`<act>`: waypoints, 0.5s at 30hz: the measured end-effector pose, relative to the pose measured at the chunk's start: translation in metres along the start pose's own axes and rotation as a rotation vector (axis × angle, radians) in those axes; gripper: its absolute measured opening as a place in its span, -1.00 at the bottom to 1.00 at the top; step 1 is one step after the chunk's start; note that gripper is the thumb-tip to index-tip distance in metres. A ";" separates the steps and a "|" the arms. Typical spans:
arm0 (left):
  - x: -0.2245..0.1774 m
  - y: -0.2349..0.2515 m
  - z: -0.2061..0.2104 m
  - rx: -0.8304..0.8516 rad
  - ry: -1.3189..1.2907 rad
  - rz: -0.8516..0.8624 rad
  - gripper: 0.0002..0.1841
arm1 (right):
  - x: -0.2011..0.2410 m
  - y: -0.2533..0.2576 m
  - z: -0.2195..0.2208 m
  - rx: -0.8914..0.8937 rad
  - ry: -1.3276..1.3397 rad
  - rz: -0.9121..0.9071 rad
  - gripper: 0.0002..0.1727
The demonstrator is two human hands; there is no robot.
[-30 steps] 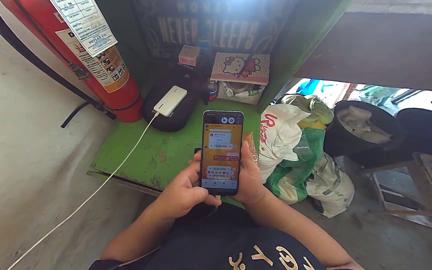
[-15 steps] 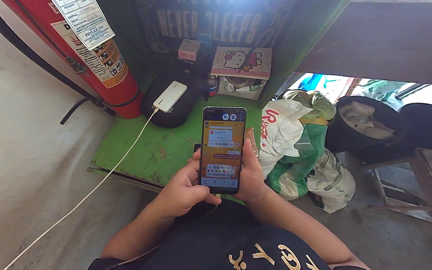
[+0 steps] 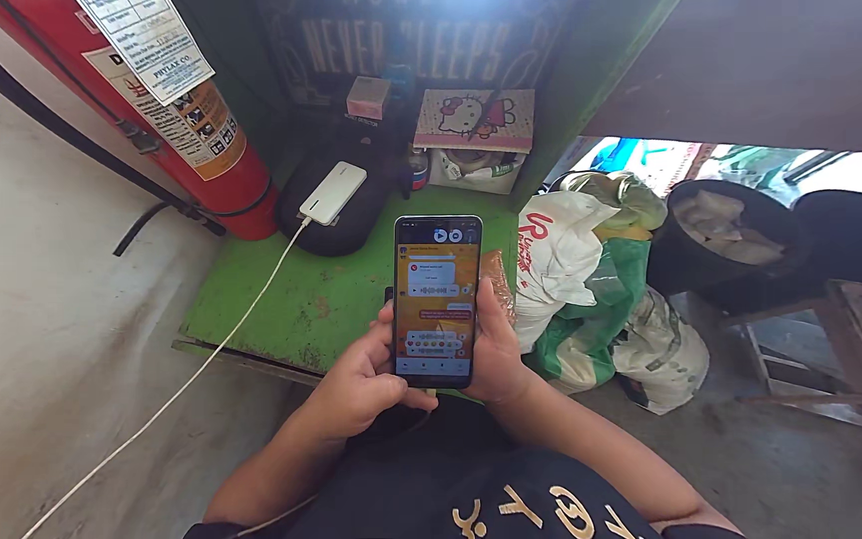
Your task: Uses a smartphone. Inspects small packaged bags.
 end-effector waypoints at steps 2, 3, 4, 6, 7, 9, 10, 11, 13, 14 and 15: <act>0.000 0.000 0.000 -0.004 0.002 -0.001 -0.42 | 0.000 0.000 0.000 -0.001 -0.001 0.000 -0.20; 0.000 0.000 -0.001 -0.005 0.003 -0.002 -0.41 | 0.000 0.000 0.000 -0.003 0.000 0.000 -0.20; 0.000 0.000 -0.001 -0.004 0.003 -0.001 -0.41 | 0.000 0.000 0.000 -0.002 0.005 0.000 -0.19; 0.001 0.000 -0.002 0.003 -0.003 0.000 -0.42 | -0.001 0.000 -0.001 -0.007 0.003 0.000 -0.19; 0.001 0.001 -0.002 0.010 -0.007 -0.001 -0.42 | -0.001 -0.001 -0.001 -0.010 -0.004 -0.001 -0.18; 0.001 0.001 -0.002 0.013 -0.013 -0.008 -0.43 | 0.000 -0.001 -0.002 -0.010 -0.010 -0.006 -0.18; 0.001 0.002 -0.002 0.013 -0.014 -0.010 -0.44 | 0.000 -0.001 -0.002 -0.011 -0.011 -0.010 -0.19; 0.001 0.002 -0.002 0.017 -0.017 -0.009 -0.46 | 0.000 -0.001 -0.002 -0.013 -0.006 -0.012 -0.20; 0.002 0.003 -0.003 0.028 -0.030 -0.002 -0.48 | 0.000 0.000 -0.002 -0.013 0.003 -0.013 -0.19; 0.002 0.003 -0.004 0.029 -0.035 0.002 -0.49 | 0.000 0.000 -0.002 -0.010 0.000 -0.015 -0.19; 0.002 0.003 -0.004 0.026 -0.037 0.003 -0.49 | 0.000 0.000 -0.002 -0.008 -0.007 -0.016 -0.18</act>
Point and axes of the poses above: each hand's wrist, its own y-axis towards the middle knuckle, its own z-axis out of the palm, x = y × z, the point moved 2 cm from there along y, towards the middle knuckle, and after that the axes turned 12 degrees about -z, right-handed, at the moved point
